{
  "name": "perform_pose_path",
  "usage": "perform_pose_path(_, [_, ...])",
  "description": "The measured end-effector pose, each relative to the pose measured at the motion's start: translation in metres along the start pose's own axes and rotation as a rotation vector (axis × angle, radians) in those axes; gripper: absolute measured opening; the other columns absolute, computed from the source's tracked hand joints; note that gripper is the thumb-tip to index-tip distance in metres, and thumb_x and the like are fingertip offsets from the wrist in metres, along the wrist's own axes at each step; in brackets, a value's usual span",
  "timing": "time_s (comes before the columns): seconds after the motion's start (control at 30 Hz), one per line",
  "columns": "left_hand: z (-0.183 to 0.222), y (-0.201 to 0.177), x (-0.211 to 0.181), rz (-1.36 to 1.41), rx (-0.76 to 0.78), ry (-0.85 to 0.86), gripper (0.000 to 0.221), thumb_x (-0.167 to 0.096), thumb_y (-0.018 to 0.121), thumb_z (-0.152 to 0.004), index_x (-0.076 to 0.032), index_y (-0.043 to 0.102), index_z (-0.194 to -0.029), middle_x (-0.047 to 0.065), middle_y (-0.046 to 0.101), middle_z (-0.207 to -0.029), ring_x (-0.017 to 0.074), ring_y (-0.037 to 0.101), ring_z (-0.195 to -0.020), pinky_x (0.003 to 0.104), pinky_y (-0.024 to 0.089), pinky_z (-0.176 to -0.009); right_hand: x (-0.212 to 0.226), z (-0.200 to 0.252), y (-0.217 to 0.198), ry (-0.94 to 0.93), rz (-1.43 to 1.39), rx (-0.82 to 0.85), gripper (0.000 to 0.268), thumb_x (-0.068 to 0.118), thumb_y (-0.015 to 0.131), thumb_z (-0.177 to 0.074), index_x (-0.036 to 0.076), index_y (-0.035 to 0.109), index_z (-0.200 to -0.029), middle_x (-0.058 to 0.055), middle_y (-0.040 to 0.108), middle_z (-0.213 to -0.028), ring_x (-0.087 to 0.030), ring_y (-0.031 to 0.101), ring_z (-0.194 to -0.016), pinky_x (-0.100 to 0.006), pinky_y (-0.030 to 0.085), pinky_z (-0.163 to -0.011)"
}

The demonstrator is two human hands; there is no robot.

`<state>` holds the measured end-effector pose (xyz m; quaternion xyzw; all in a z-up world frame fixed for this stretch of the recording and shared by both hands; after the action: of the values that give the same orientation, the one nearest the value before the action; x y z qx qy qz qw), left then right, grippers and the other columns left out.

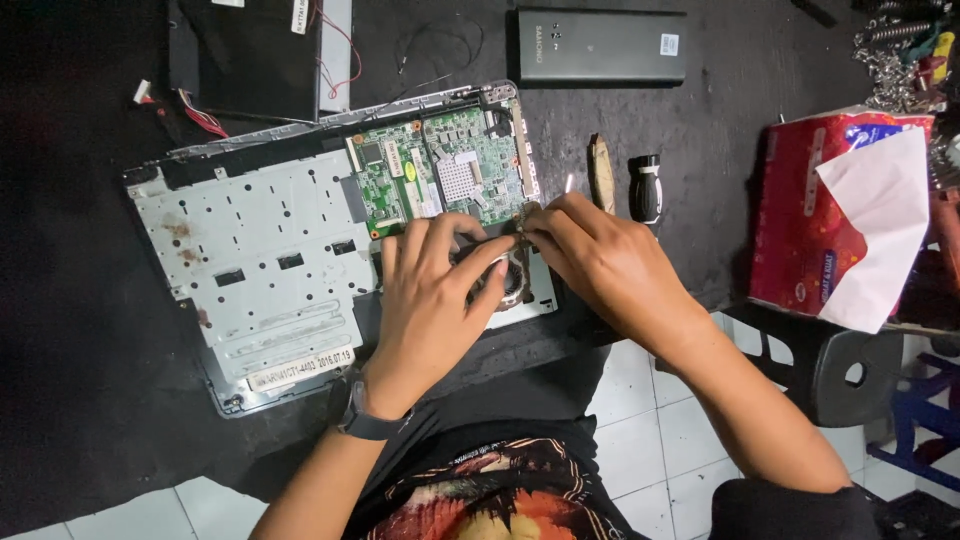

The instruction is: Removing and cleaning the cooling fan and heatsink from a laptop motherboard using a brush and screwdriver.

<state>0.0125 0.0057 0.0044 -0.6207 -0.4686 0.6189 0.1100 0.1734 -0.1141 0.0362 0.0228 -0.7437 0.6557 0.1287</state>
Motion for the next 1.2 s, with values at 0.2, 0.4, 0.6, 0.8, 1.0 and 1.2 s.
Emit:
perform_pose_path(0.2, [0.000,0.000,0.001,-0.001,-0.001,0.000,0.019,-0.025,0.063,-0.099,-0.017,0.077,-0.108,0.006,0.055,-0.103,0.0239,0.048,-0.091,0.039,0.031,-0.074,0.000,-0.002,-0.002,0.006,-0.050,0.010,0.011,0.002,0.069,-0.097,0.009,0.071,-0.105,-0.002,0.062,-0.089,-0.023,0.071,-0.072,-0.029,0.056,-0.065])
perform_pose_path(0.4, [-0.001,-0.001,-0.001,-0.001,-0.007,0.003,0.019,-0.024,0.063,-0.099,-0.016,0.077,-0.108,0.005,0.055,-0.103,0.0230,0.048,-0.091,0.039,0.031,-0.074,-0.003,-0.002,-0.003,-0.010,-0.030,0.017,0.010,0.004,0.072,-0.096,0.010,0.072,-0.103,-0.001,0.062,-0.087,-0.022,0.070,-0.070,-0.029,0.056,-0.063])
perform_pose_path(0.6, [0.000,0.000,0.001,-0.007,-0.009,0.010,0.019,-0.024,0.063,-0.098,-0.016,0.076,-0.109,0.005,0.054,-0.105,0.0242,0.048,-0.092,0.039,0.032,-0.074,-0.004,-0.003,-0.004,-0.011,-0.057,0.036,0.009,0.004,0.069,-0.098,0.010,0.072,-0.103,-0.002,0.062,-0.087,-0.023,0.071,-0.070,-0.029,0.056,-0.062])
perform_pose_path(0.8, [-0.001,-0.001,-0.001,-0.011,-0.016,0.010,0.018,-0.023,0.064,-0.098,-0.016,0.076,-0.108,0.005,0.054,-0.104,0.0238,0.048,-0.092,0.039,0.031,-0.074,-0.004,-0.005,-0.004,-0.032,0.023,0.075,0.008,0.006,0.073,-0.095,0.012,0.073,-0.100,0.001,0.064,-0.090,-0.016,0.069,-0.072,-0.024,0.053,-0.063])
perform_pose_path(1.0, [0.000,0.000,0.000,-0.003,-0.009,0.005,0.018,-0.024,0.065,-0.097,-0.015,0.075,-0.109,0.005,0.054,-0.104,0.0243,0.049,-0.092,0.039,0.032,-0.073,-0.003,-0.004,-0.002,-0.030,0.007,0.042,0.007,0.004,0.070,-0.096,0.009,0.071,-0.100,-0.001,0.063,-0.091,-0.019,0.070,-0.073,-0.026,0.054,-0.065])
perform_pose_path(1.2, [0.002,-0.002,-0.001,0.086,0.007,-0.069,0.016,-0.027,0.063,-0.100,-0.014,0.071,-0.107,0.004,0.055,-0.103,0.0241,0.050,-0.094,0.038,0.033,-0.076,-0.014,0.010,-0.020,0.188,-0.361,-0.180,0.016,0.003,0.076,-0.097,0.009,0.075,-0.111,-0.008,0.067,-0.086,-0.030,0.070,-0.074,-0.037,0.055,-0.064])
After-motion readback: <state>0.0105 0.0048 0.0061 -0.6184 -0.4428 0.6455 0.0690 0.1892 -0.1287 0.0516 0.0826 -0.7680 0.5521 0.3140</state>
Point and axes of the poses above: each hand's wrist, its own z-axis away from the middle knuckle, its own y-axis out of the palm, x = y × z, the point moved 1 cm from there along -z, towards the middle knuckle
